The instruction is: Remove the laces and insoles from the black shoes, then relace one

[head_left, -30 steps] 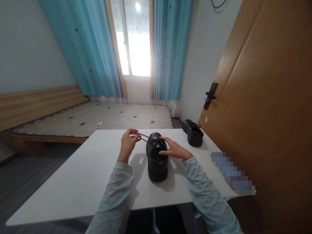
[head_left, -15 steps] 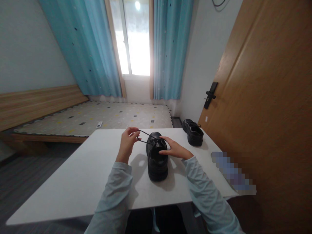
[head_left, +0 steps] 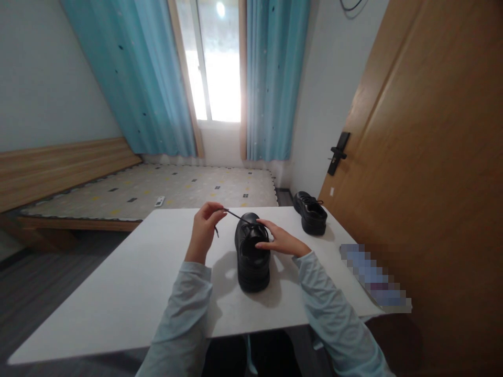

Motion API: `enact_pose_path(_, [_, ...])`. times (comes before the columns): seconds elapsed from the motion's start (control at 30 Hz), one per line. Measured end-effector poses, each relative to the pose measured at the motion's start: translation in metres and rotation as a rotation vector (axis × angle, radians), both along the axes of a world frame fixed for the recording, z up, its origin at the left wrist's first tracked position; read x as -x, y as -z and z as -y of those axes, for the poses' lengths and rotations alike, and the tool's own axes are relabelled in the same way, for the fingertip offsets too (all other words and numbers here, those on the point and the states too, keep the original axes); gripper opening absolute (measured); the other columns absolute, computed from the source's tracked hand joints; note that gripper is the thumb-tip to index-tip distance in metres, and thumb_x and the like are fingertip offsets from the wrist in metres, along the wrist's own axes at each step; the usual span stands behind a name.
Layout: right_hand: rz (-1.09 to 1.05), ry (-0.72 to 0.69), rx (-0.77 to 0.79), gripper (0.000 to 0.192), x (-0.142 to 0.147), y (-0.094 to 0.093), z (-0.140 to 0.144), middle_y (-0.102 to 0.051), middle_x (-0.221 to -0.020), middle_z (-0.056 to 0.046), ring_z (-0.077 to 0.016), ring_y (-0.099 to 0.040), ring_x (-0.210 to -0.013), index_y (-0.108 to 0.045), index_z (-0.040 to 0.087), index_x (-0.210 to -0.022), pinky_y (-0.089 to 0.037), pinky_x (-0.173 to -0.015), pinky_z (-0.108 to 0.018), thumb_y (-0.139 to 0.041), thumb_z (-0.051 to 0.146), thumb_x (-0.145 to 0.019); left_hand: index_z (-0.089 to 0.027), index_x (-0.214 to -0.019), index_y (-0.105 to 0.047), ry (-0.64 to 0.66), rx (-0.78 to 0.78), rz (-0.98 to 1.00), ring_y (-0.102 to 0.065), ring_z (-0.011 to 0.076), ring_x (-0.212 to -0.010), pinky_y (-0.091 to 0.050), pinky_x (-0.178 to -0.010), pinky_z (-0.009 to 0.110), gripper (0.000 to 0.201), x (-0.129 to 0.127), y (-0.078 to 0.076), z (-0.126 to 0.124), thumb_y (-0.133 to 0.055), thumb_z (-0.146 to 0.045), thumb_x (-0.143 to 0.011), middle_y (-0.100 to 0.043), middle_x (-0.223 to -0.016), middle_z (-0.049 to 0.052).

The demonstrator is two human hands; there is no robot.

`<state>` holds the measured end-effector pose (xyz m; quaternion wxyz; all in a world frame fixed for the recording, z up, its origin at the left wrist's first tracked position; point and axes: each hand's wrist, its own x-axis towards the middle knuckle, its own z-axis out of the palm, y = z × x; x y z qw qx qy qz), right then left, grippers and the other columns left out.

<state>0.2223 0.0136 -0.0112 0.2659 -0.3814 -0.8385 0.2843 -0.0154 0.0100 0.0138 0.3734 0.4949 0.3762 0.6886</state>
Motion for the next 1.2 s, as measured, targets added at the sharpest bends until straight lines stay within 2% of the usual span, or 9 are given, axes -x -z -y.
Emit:
enact_pose_path(0.1, [-0.04,0.0,0.007,0.078,0.001,-0.002,0.001,-0.041,-0.142,-0.016,-0.0277,-0.04,-0.13,-0.039,0.019,-0.136,-0.034,-0.107,-0.047,-0.07,0.048,-0.071,-0.017,-0.077,-0.056,0.177,0.016,0.072,-0.066,0.0179,-0.082,-0.054,-0.078,0.035,0.014,-0.004,-0.005,0.006,-0.064,-0.025,-0.068,-0.057,-0.073,-0.002])
enact_pose_path(0.23, [-0.123,0.029,-0.001,0.059,0.002,-0.003,-0.001,-0.049,-0.132,-0.014,-0.0248,-0.051,-0.118,-0.048,0.018,-0.128,-0.043,-0.098,-0.043,-0.06,0.05,-0.08,-0.017,-0.08,-0.055,0.278,0.093,-0.021,-0.065,0.0141,-0.063,-0.055,-0.065,0.031,0.015,-0.007,-0.007,0.012,-0.061,-0.027,-0.071,-0.055,-0.068,-0.004])
enact_pose_path(0.37, [-0.201,0.088,-0.046,0.043,0.002,-0.002,-0.006,-0.06,-0.113,-0.011,-0.0212,-0.057,-0.105,-0.061,0.019,-0.113,-0.048,-0.091,-0.039,-0.045,0.051,-0.089,-0.017,-0.078,-0.056,0.246,0.1,-0.143,-0.062,0.0129,-0.059,-0.054,-0.065,0.03,0.017,-0.008,-0.007,0.01,-0.059,-0.033,-0.073,-0.055,-0.063,-0.004])
enact_pose_path(0.47, [-0.259,0.149,-0.018,0.042,0.002,-0.001,-0.009,-0.062,-0.104,-0.01,-0.0187,-0.06,-0.092,-0.065,0.018,-0.104,-0.053,-0.075,-0.033,-0.038,0.048,-0.092,-0.017,-0.075,-0.059,0.17,0.136,-0.241,-0.062,0.0139,-0.062,-0.053,-0.064,0.03,0.02,-0.009,-0.003,0.005,-0.06,-0.037,-0.072,-0.058,-0.064,-0.001])
enact_pose_path(0.53, [-0.305,0.185,0.035,0.039,0.003,0.0,-0.011,-0.062,-0.098,-0.008,-0.0155,-0.061,-0.079,-0.065,0.017,-0.101,-0.053,-0.062,-0.027,-0.041,0.045,-0.091,-0.016,-0.075,-0.061,0.118,0.175,-0.317,-0.062,0.0155,-0.065,-0.052,-0.062,0.029,0.022,-0.009,0.001,0.001,-0.061,-0.037,-0.069,-0.061,-0.067,0.001])
enact_pose_path(0.63, [-0.352,0.206,0.088,0.028,0.003,0.001,-0.013,-0.063,-0.083,-0.005,-0.0117,-0.06,-0.064,-0.065,0.015,-0.096,-0.049,-0.053,-0.022,-0.048,0.035,-0.086,-0.016,-0.079,-0.067,0.08,0.196,-0.454,-0.064,0.0183,-0.071,-0.053,-0.063,0.031,0.023,-0.006,0.01,-0.006,-0.064,-0.036,-0.066,-0.067,-0.077,0.005])
enact_pose_path(0.83, [-0.395,0.207,0.127,0.021,0.004,-0.002,-0.011,-0.063,-0.069,-0.001,-0.0093,-0.057,-0.049,-0.064,0.014,-0.092,-0.044,-0.046,-0.021,-0.052,0.022,-0.076,-0.017,-0.087,-0.069,0.16,0.135,-0.604,-0.066,0.0214,-0.08,-0.053,-0.075,0.037,0.027,-0.004,0.014,-0.009,-0.065,-0.037,-0.069,-0.071,-0.092,0.009])
enact_pose_path(1.07, [-0.358,0.214,0.136,0.025,0.005,-0.005,-0.008,-0.06,-0.055,0.002,-0.0072,-0.048,-0.04,-0.064,0.013,-0.095,-0.039,-0.041,-0.018,-0.055,0.027,-0.077,-0.018,-0.088,-0.068,0.216,0.15,-0.628,-0.067,0.0242,-0.086,-0.051,-0.082,0.042,0.03,-0.006,0.017,-0.008,-0.07,-0.039,-0.067,-0.071,-0.097,0.009])
enact_pose_path(1.2, [-0.329,0.218,0.136,0.024,0.006,-0.001,-0.01,-0.059,-0.058,0.001,-0.0075,-0.05,-0.043,-0.065,0.014,-0.094,-0.039,-0.041,-0.018,-0.057,0.028,-0.077,-0.018,-0.09,-0.068,0.253,0.142,-0.629,-0.067,0.0244,-0.088,-0.051,-0.083,0.042,0.03,-0.005,0.02,-0.008,-0.068,-0.04,-0.069,-0.07,-0.099,0.01])
